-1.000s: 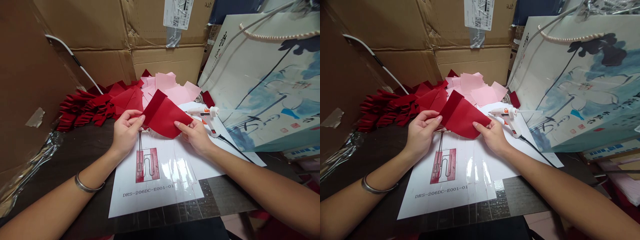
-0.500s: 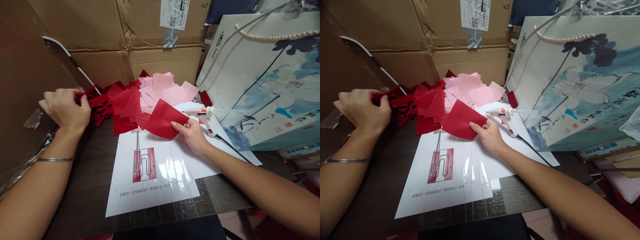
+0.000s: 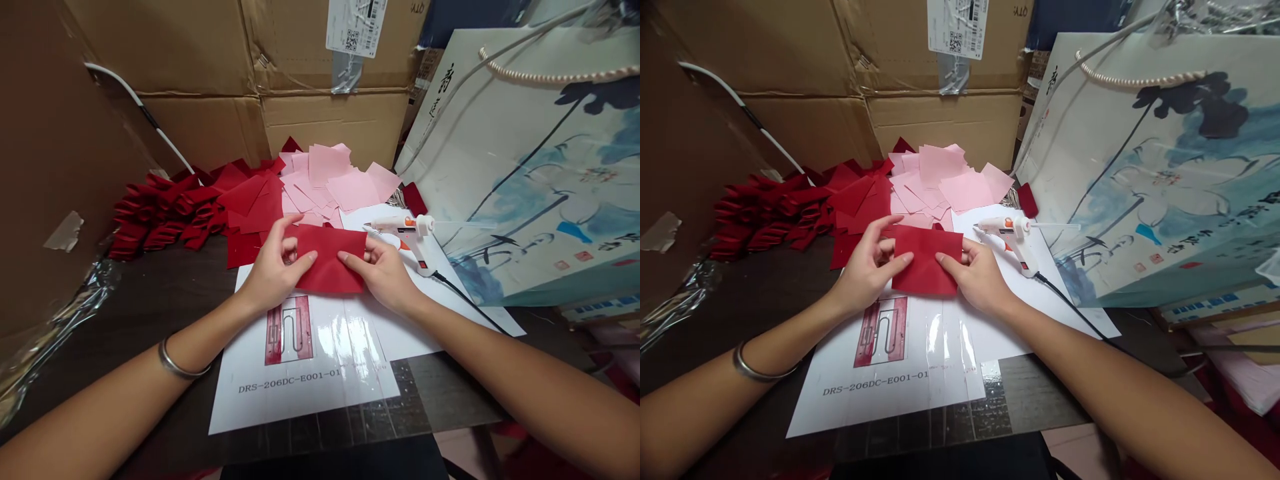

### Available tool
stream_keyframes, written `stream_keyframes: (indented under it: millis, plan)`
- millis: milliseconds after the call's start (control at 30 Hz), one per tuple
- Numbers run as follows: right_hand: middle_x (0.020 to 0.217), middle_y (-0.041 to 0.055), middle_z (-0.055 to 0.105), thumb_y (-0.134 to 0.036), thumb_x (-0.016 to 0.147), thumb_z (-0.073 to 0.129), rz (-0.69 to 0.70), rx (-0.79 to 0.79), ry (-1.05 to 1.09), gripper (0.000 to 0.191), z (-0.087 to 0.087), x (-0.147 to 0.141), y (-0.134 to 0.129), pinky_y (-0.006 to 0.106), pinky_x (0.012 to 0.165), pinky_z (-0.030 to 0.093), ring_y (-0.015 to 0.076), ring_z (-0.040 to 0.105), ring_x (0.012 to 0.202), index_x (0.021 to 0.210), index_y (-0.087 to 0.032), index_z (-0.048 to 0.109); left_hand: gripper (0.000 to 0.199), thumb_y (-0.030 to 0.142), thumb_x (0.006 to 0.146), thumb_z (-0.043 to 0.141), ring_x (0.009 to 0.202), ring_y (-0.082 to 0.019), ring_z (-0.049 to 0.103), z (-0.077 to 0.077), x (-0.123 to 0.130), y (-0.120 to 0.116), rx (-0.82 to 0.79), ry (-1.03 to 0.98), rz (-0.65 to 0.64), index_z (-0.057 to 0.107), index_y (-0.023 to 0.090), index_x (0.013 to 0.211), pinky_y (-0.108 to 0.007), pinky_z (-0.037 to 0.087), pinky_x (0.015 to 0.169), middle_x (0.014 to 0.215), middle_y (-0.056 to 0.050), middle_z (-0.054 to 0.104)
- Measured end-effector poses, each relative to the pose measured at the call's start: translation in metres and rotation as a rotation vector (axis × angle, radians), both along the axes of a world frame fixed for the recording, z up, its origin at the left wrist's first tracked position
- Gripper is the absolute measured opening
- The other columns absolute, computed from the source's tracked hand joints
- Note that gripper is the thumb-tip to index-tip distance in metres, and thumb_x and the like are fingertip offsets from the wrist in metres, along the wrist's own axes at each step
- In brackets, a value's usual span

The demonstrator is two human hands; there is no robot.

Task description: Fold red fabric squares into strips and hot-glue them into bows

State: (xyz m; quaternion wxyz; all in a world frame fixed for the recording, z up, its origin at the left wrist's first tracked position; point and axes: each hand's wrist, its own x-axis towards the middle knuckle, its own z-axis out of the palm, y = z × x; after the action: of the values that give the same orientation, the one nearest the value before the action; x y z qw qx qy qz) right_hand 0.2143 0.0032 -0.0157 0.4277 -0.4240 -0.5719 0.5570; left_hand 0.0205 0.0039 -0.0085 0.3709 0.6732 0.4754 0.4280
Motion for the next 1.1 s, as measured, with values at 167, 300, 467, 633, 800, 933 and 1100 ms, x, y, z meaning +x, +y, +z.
stream_keyframes:
  millis: [167, 300, 467, 633, 800, 933, 1100]
  plan:
    - [0.086, 0.0046, 0.064, -0.034, 0.077, 0.070, -0.271, 0.440, -0.593, 0.062, 0.005, 0.005, -0.002, 0.039, 0.067, 0.051, 0.0213, 0.060, 0.073, 0.132, -0.018, 0.048, 0.047, 0.017, 0.082, 0.056, 0.052, -0.010, 0.040, -0.006, -0.002, -0.001, 0.015, 0.304, 0.035, 0.046, 0.022, 0.128, -0.027, 0.035, 0.058, 0.059, 0.008, 0.040]
    - [0.110, 0.0066, 0.068, -0.030, 0.086, 0.061, -0.065, 0.699, -0.773, 0.029, 0.011, 0.006, -0.011, 0.038, 0.083, 0.051, 0.0230, 0.064, 0.095, 0.113, -0.021, 0.066, 0.046, 0.014, 0.080, 0.054, 0.052, -0.011, 0.045, -0.007, -0.004, -0.001, 0.071, 0.440, -0.022, 0.048, 0.020, 0.126, -0.027, 0.035, 0.059, 0.057, 0.008, 0.045]
    - [0.141, 0.0060, 0.055, -0.036, 0.091, 0.053, 0.244, 0.623, -0.934, 0.040, 0.011, 0.002, -0.020, 0.042, 0.091, 0.053, 0.0274, 0.065, 0.111, 0.127, -0.021, 0.062, 0.047, 0.017, 0.082, 0.059, 0.054, -0.012, 0.046, -0.008, -0.004, -0.002, 0.094, 0.397, -0.037, 0.047, 0.020, 0.128, -0.028, 0.038, 0.059, 0.059, 0.007, 0.048]
    - [0.134, 0.0068, 0.060, -0.035, 0.094, 0.051, 0.322, 0.623, -0.947, 0.037, 0.012, 0.003, -0.016, 0.040, 0.091, 0.052, 0.0270, 0.066, 0.109, 0.124, -0.020, 0.065, 0.037, 0.026, 0.093, 0.051, 0.077, -0.015, 0.057, -0.007, -0.006, -0.005, 0.131, 0.230, -0.116, 0.045, 0.021, 0.129, -0.030, 0.046, 0.070, 0.086, -0.002, 0.061]
    - [0.115, 0.0038, 0.071, -0.026, 0.096, 0.045, 0.372, 0.673, -0.944, 0.029, 0.013, 0.005, -0.012, 0.033, 0.078, 0.049, 0.0202, 0.068, 0.092, 0.110, -0.022, 0.070, 0.021, 0.023, 0.094, 0.050, 0.095, -0.019, 0.059, -0.007, -0.008, -0.005, 0.206, 0.351, -0.167, 0.054, 0.019, 0.114, -0.036, 0.047, 0.085, 0.102, -0.006, 0.065]
    - [0.104, 0.0025, 0.073, -0.027, 0.096, 0.046, 0.371, 0.692, -1.002, 0.026, 0.014, 0.007, -0.011, 0.030, 0.068, 0.043, 0.0177, 0.067, 0.081, 0.101, -0.021, 0.070, 0.016, 0.023, 0.091, 0.053, 0.095, -0.022, 0.054, -0.009, -0.011, -0.001, 0.365, 0.581, -0.206, 0.062, 0.017, 0.103, -0.040, 0.046, 0.086, 0.103, -0.007, 0.065]
    - [0.097, 0.0033, 0.074, -0.037, 0.094, 0.049, 0.271, 0.680, -1.148, 0.027, 0.020, 0.012, -0.011, 0.033, 0.062, 0.040, 0.0222, 0.068, 0.078, 0.099, -0.020, 0.069, 0.020, 0.025, 0.090, 0.055, 0.096, -0.025, 0.054, -0.013, -0.014, 0.000, 0.468, 0.738, -0.170, 0.066, 0.014, 0.103, -0.043, 0.048, 0.084, 0.105, -0.010, 0.064]
